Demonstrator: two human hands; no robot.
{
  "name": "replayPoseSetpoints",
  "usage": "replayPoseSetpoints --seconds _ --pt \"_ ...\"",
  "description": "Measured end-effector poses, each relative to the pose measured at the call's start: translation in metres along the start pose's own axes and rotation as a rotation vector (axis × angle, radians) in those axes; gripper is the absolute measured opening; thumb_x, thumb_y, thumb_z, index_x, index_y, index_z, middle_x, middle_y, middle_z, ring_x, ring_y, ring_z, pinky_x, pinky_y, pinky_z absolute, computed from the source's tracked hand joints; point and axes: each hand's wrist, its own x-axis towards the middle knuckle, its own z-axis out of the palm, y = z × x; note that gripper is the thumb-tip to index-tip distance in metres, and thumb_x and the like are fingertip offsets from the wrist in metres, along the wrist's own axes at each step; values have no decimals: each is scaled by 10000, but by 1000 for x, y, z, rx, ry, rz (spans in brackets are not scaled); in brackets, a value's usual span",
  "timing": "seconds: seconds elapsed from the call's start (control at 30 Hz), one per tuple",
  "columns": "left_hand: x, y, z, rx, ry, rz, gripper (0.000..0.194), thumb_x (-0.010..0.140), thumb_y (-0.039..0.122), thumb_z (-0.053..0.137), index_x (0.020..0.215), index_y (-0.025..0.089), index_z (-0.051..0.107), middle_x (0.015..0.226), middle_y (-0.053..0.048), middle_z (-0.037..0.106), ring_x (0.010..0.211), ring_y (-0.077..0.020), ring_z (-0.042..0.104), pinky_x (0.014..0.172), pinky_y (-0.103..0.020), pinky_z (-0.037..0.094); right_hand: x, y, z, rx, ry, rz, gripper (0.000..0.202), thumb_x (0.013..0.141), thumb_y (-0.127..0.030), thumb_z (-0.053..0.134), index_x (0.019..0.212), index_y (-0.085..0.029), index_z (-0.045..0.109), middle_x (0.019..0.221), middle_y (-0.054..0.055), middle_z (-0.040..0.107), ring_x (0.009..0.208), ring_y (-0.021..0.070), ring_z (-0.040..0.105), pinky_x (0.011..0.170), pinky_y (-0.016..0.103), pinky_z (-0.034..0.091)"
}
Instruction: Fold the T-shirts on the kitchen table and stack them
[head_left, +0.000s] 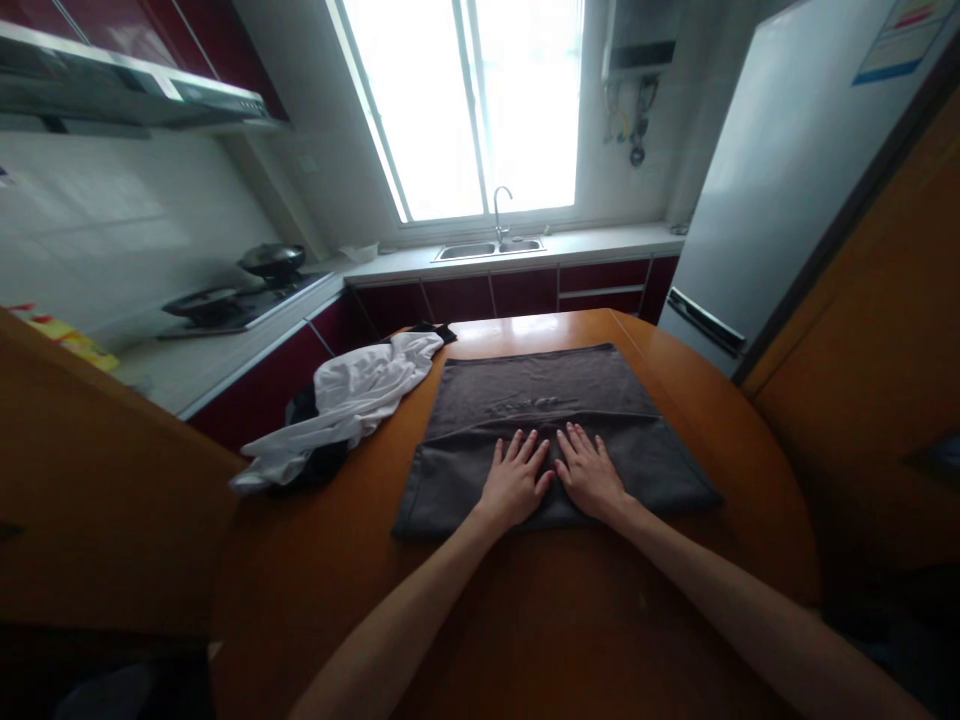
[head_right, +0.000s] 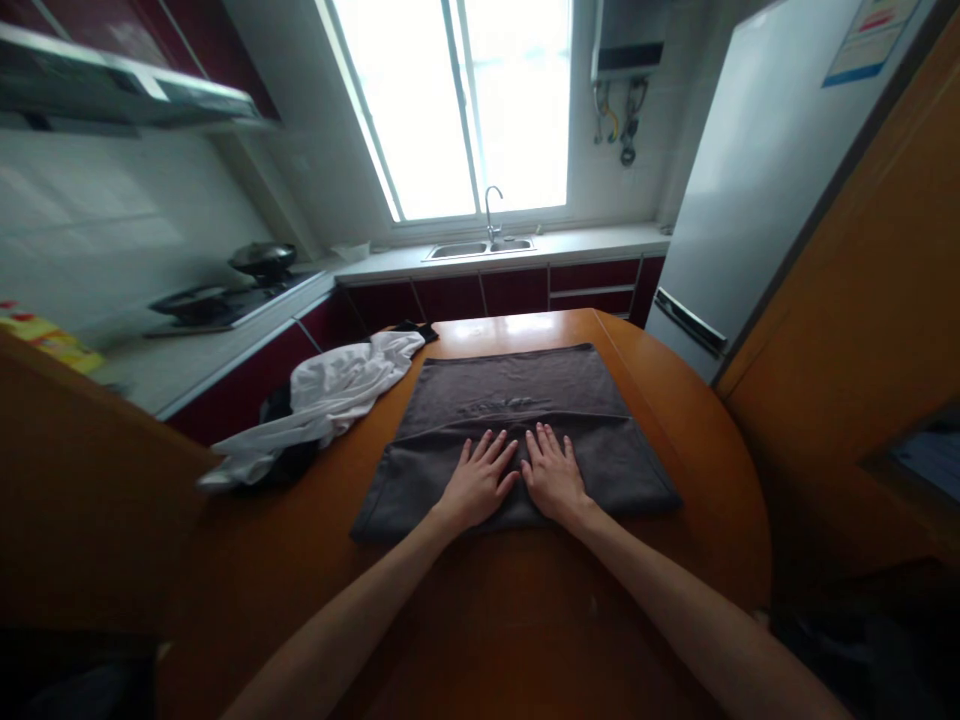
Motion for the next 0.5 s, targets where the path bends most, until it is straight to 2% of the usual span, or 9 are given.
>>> replayPoseSetpoints --seconds 0.07,0.17,0.3,0.37,0.5 --pt "-7 -8 -8 1 -11 -24 594 1021 528 399 1567 295 381 1650 -71 312 1537 -330 223 1215 -621 202 0 11 -7 -4 38 33 614 1023 -379 307 1581 -123 332 1671 143 216 1553 273 165 1227 541 145" --pt "-19 -35 -20 20 -10 -122 593 1027 535 376 1569 295 376 1650 -61 310 1538 -339 217 1205 -636 206 0 41 -15 -49 100 123 612 1028 -387 286 1579 -128 333 1670 138 222 1554 286 149 1221 588 114" --pt "-32 -76 -24 42 -13 -305 595 1032 523 353 1570 271 377 1652 -67 299 1537 -374 195 1193 -671 175 -1 77 -18 -85 43 210 633 1019 -405 288 1575 -106 333 1666 128 243 1549 300 159 1215 619 115" --pt "-36 -85 -22 31 -15 -336 596 1031 521 348 1567 265 385 1654 -69 293 1538 -371 195 1196 -660 178 0 84 -17 -81 15 222 647 1018 -427 282 1577 -105 325 1672 123 225 1549 295 164 1217 613 129" --pt "-46 -90 -23 38 33 -358 587 1029 512 351 1546 246 430 1639 -90 328 1530 -353 234 1211 -615 192 -4 91 -17 -70 31 251 656 1027 -455 255 1579 -107 322 1671 130 229 1548 281 175 1223 588 147"
